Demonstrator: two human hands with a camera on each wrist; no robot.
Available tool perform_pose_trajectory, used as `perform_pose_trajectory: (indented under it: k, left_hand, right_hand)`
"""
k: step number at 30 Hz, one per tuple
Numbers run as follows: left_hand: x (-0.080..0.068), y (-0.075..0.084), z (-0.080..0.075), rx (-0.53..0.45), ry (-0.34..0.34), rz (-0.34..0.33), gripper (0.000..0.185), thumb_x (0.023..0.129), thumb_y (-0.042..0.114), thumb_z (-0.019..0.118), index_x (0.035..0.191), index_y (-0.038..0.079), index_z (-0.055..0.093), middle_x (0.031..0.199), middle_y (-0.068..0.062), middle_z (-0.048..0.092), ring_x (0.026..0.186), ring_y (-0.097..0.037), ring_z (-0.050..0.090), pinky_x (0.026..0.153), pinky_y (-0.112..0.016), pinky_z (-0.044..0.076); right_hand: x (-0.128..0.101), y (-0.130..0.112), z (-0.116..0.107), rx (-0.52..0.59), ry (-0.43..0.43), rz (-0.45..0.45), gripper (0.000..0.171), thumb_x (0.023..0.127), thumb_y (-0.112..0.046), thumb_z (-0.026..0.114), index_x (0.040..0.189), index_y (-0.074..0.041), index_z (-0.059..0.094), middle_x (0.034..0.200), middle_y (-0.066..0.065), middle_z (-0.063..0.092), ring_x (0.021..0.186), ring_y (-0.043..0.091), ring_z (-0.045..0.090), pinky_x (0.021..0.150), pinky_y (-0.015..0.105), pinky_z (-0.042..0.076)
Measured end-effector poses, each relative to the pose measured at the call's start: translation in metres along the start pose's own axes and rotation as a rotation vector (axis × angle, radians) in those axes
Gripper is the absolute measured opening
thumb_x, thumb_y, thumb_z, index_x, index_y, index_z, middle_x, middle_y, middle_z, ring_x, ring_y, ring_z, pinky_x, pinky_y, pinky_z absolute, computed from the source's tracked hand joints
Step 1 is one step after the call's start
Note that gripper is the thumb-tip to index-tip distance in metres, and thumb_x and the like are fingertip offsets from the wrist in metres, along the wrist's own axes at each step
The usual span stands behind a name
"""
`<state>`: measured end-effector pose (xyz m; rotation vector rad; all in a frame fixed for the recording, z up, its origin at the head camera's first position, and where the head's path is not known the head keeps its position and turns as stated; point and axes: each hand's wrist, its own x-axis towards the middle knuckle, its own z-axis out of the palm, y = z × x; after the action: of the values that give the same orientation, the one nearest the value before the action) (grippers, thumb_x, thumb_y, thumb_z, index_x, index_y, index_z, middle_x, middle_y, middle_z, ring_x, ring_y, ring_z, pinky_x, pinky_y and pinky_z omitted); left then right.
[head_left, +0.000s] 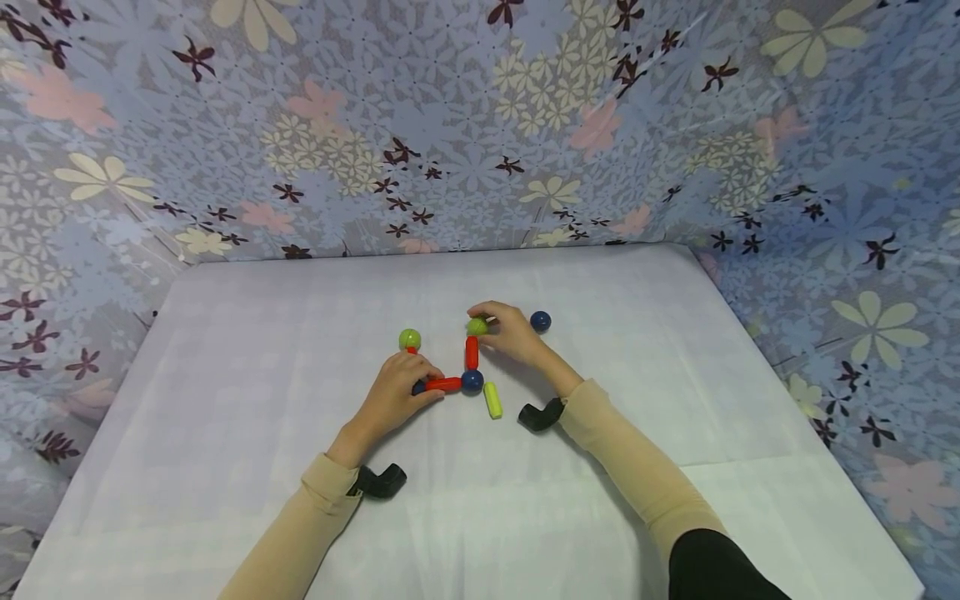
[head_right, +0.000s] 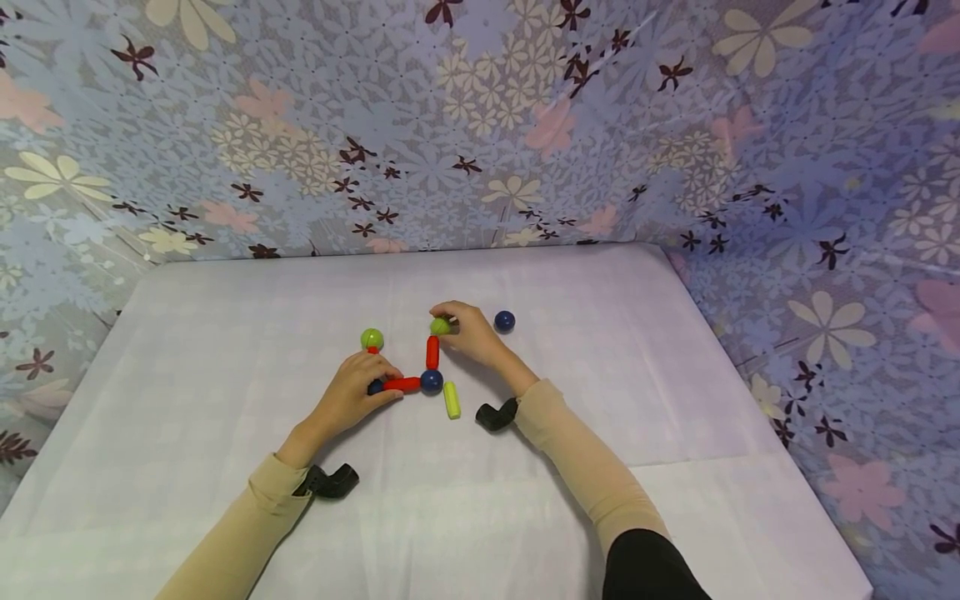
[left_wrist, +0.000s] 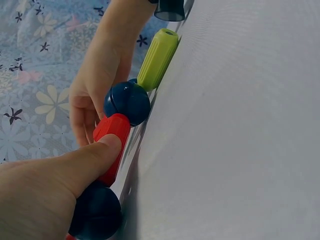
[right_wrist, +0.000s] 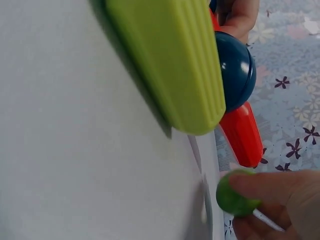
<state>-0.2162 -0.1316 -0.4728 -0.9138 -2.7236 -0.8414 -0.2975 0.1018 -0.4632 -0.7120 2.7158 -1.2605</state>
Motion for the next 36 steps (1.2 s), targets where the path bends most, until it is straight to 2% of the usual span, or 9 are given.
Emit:
perform_pose_trajectory:
  k: [4, 11, 21, 29, 33, 36]
  left_hand:
    - [0.0003, -0.0007, 0.0004, 0.002, -0.001, 0.001, 0.022, 0.077, 0.031, 0.069, 0.092, 0.016, 0.066, 0.090, 0.002, 0.062, 0.096, -0.016, 0.052, 0.101, -0.040, 0.034]
    - [0.0003, -0.0016, 0.0015, 0.004, -0.001, 0.005, 0.022, 0.077, 0.031, 0.069, 0.092, 0.016, 0.066, 0.090, 0.003, 0.062, 0.095, -0.016, 0.052, 0.103, -0.039, 0.033]
    - [0.0003, -0.0016, 0.0024, -0.008, -0.004, 0.008, 0.022, 0.077, 0.031, 0.069, 0.092, 0.016, 0.066, 0.089, 0.003, 0.062, 0.094, -0.015, 0.052, 0.104, -0.039, 0.032]
    - [-0.0004, -0.0017, 0.0030, -0.007, 0.015, 0.016, 0.022, 0.077, 0.030, 0.069, 0.092, 0.016, 0.066, 0.090, 0.003, 0.062, 0.095, -0.016, 0.053, 0.105, -0.041, 0.031]
    - [-0.0004, -0.0017, 0.0031, -0.003, 0.016, 0.009, 0.022, 0.077, 0.030, 0.069, 0.092, 0.015, 0.066, 0.091, 0.003, 0.062, 0.096, -0.016, 0.053, 0.105, -0.041, 0.031]
    - [-0.0004, -0.0016, 0.0027, -0.004, 0.016, 0.004, 0.022, 0.077, 0.030, 0.069, 0.092, 0.015, 0.066, 0.090, 0.002, 0.062, 0.096, -0.016, 0.054, 0.106, -0.040, 0.031]
  right_hand:
    - [-0.0014, -0.0018, 0.0007, 0.013, -0.049, -0.032, 0.040, 0.079, 0.000, 0.063, 0.117, -0.002, 0.055, 0.117, 0.010, 0.058, 0.107, 0.022, 0.055, 0.091, 0.032, 0.048]
    - [-0.0028, -0.0027, 0.0011, 0.003, -0.061, -0.046, 0.038, 0.079, 0.001, 0.062, 0.116, -0.003, 0.056, 0.115, 0.008, 0.059, 0.105, 0.020, 0.056, 0.092, 0.033, 0.047]
    - [-0.0036, -0.0015, -0.0004, -0.036, -0.103, -0.123, 0.041, 0.075, 0.009, 0.059, 0.113, -0.005, 0.058, 0.112, 0.008, 0.060, 0.104, 0.020, 0.056, 0.095, 0.035, 0.045]
    - [-0.0045, 0.0008, 0.0007, 0.005, -0.083, -0.113, 0.040, 0.076, 0.009, 0.059, 0.114, -0.005, 0.057, 0.116, 0.009, 0.058, 0.110, 0.021, 0.054, 0.097, 0.035, 0.044]
    - [-0.0055, 0.0027, 0.0014, 0.056, -0.044, -0.098, 0.039, 0.078, 0.009, 0.058, 0.115, -0.001, 0.056, 0.121, 0.013, 0.055, 0.116, 0.025, 0.051, 0.099, 0.035, 0.043]
    - [-0.0080, 0.0011, 0.0002, 0.055, -0.007, -0.072, 0.037, 0.079, 0.007, 0.058, 0.115, 0.000, 0.056, 0.122, 0.015, 0.054, 0.116, 0.026, 0.050, 0.097, 0.036, 0.043]
